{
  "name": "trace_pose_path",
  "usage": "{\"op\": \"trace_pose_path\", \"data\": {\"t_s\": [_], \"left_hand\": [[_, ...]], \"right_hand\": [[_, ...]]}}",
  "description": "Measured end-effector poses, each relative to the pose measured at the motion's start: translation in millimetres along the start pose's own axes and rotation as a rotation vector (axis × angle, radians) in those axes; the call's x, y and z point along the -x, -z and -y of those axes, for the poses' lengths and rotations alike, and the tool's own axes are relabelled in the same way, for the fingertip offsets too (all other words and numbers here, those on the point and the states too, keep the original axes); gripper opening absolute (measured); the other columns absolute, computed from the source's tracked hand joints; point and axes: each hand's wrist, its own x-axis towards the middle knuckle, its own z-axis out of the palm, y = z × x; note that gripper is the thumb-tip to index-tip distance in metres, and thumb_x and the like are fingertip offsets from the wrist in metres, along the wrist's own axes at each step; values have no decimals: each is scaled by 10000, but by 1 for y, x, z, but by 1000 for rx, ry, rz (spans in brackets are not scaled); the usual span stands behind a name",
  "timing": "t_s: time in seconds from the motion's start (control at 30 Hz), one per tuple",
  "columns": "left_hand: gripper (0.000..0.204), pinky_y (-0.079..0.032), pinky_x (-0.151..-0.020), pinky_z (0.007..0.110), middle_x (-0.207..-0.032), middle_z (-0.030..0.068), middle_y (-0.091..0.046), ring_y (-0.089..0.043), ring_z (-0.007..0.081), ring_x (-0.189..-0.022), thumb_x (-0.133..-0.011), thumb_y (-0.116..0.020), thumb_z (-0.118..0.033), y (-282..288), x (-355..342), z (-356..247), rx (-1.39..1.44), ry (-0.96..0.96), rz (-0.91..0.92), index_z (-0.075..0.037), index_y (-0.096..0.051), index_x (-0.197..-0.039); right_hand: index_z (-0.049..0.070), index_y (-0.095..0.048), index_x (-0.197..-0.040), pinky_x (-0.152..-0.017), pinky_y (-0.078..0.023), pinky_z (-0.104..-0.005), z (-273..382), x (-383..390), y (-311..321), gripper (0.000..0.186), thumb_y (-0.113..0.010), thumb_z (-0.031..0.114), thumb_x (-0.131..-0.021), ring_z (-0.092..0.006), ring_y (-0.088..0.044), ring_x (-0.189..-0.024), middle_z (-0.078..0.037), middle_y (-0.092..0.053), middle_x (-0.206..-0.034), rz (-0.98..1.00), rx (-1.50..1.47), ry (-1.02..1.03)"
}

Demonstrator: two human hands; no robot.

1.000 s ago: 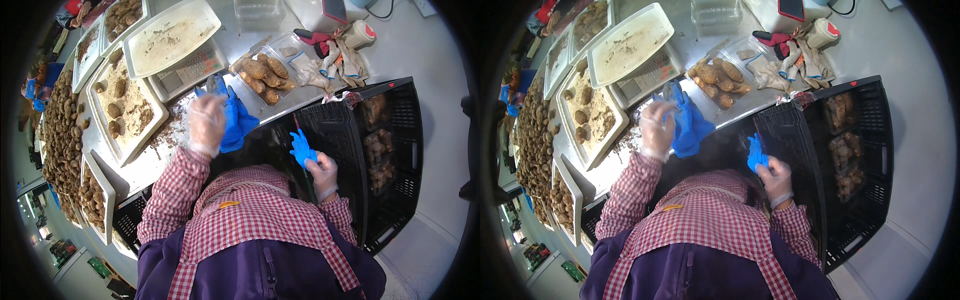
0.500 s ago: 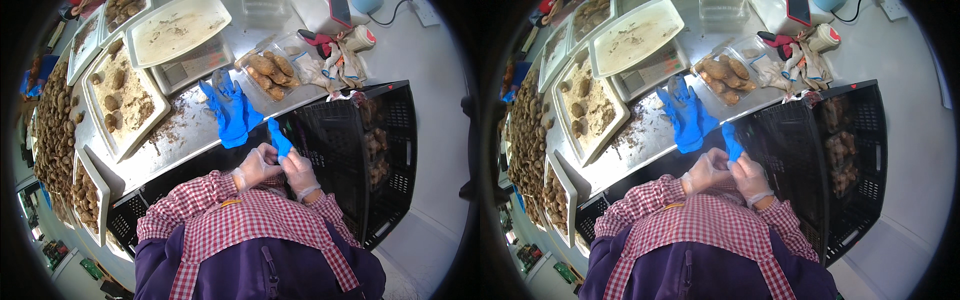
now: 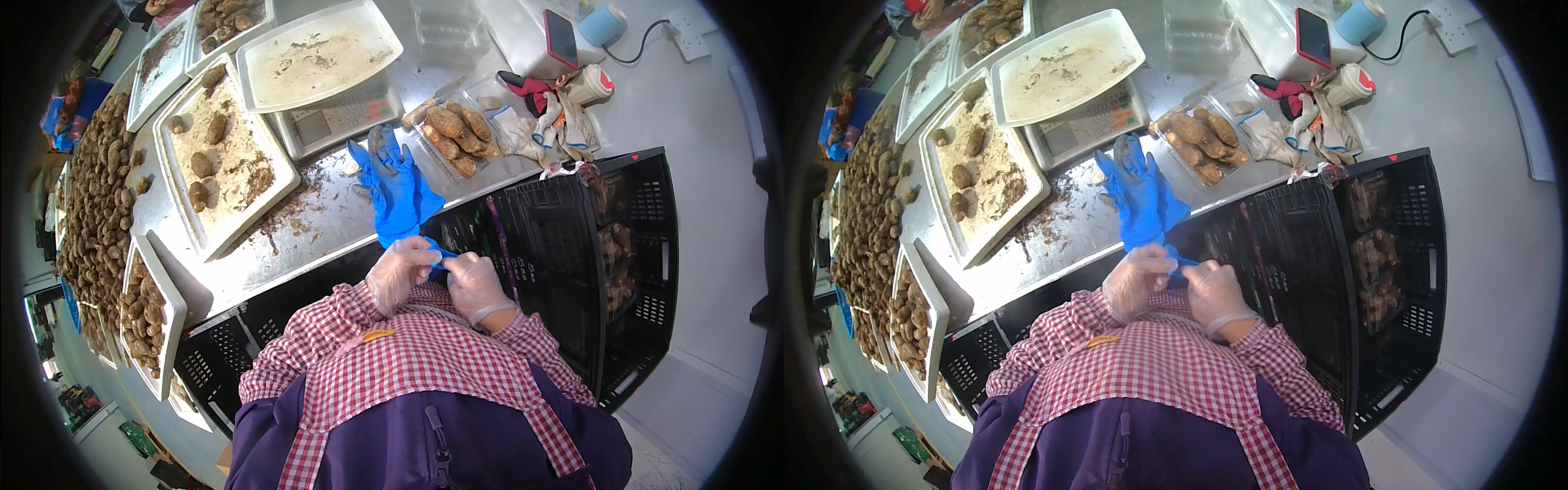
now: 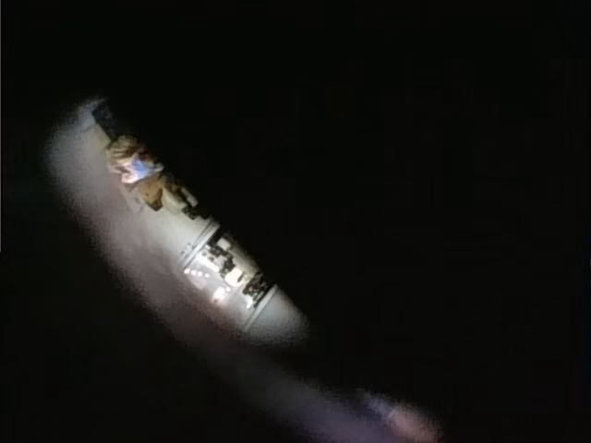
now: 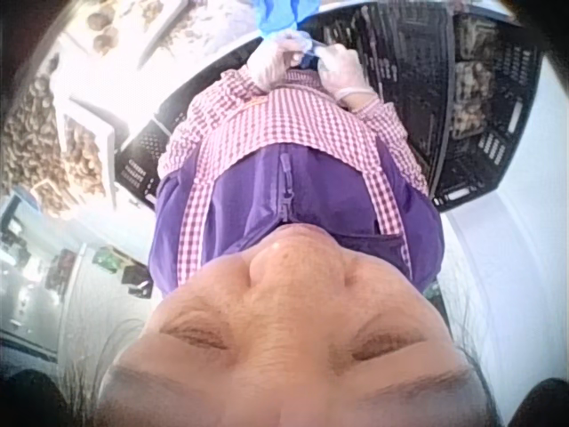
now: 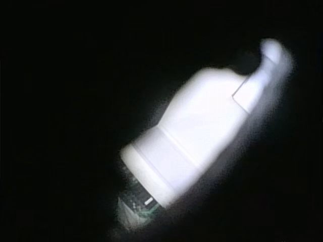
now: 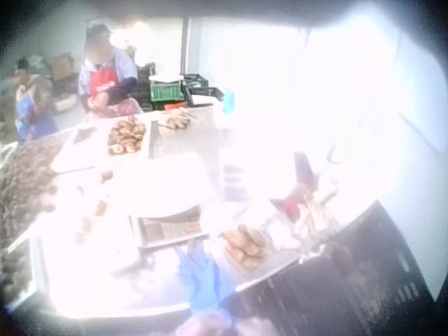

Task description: The person puts on disposable gloves, moves a crate, then weighs and packs root vegetables into plastic containers on a digital scale. They handle the vegetables by hand, placing them into containers and occasionally adjusting the contents.

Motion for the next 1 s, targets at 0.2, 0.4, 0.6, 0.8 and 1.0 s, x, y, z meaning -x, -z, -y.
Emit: {"op": "trace_pose_path", "data": {"t_s": [0.2, 0.4, 0.6, 0.8, 1.0], "left_hand": [[194, -318, -457, 264, -637, -11, -473, -428, 93, -517, -667, -709, -83, 13, -19, 12, -353, -25, -6, -59, -517, -673], [106, -435, -554, 342, -670, 67, -552, -574, 237, -670, -570, -702, -94, 18, -58, 7, -1896, -915, 248, -91, -638, -654], [144, -419, -524, 378, -575, 109, -514, -540, 281, -574, -621, -675, -73, -5, -55, 1, -919, -200, -46, -30, -537, -610], [147, -445, -569, 434, -638, 216, -548, -570, 385, -621, -686, -632, -114, -36, -13, -13, -1101, -799, -299, -15, -523, -670], [213, -419, -521, 418, -624, 180, -548, -552, 361, -580, -777, -681, -156, -75, 22, -5, -1058, -958, -213, -39, -532, -679]], "right_hand": [[85, -642, -712, -671, -400, -380, 10, 0, 11, 73, -578, 64, -682, -232, -556, -766, -22, -612, -715, 146, 76, 231], [46, -609, -612, -709, -410, -372, 21, -11, 14, 74, -581, 105, -648, -240, -539, -774, -78, -564, -670, 162, 49, 580], [11, -595, -617, -679, -438, -379, 21, -5, 15, 89, -566, 90, -646, -270, -544, -677, -142, -579, -662, 324, 104, 630], [-20, -635, -708, -712, -473, -391, 9, -14, 13, 104, -582, 68, -720, -371, -611, -745, -199, -638, -754, 145, -103, 115], [-38, -646, -894, -633, -488, -369, -5, -9, 51, 164, -526, 49, -824, -274, -659, -752, -151, -678, -833, 252, -690, -750]]}}
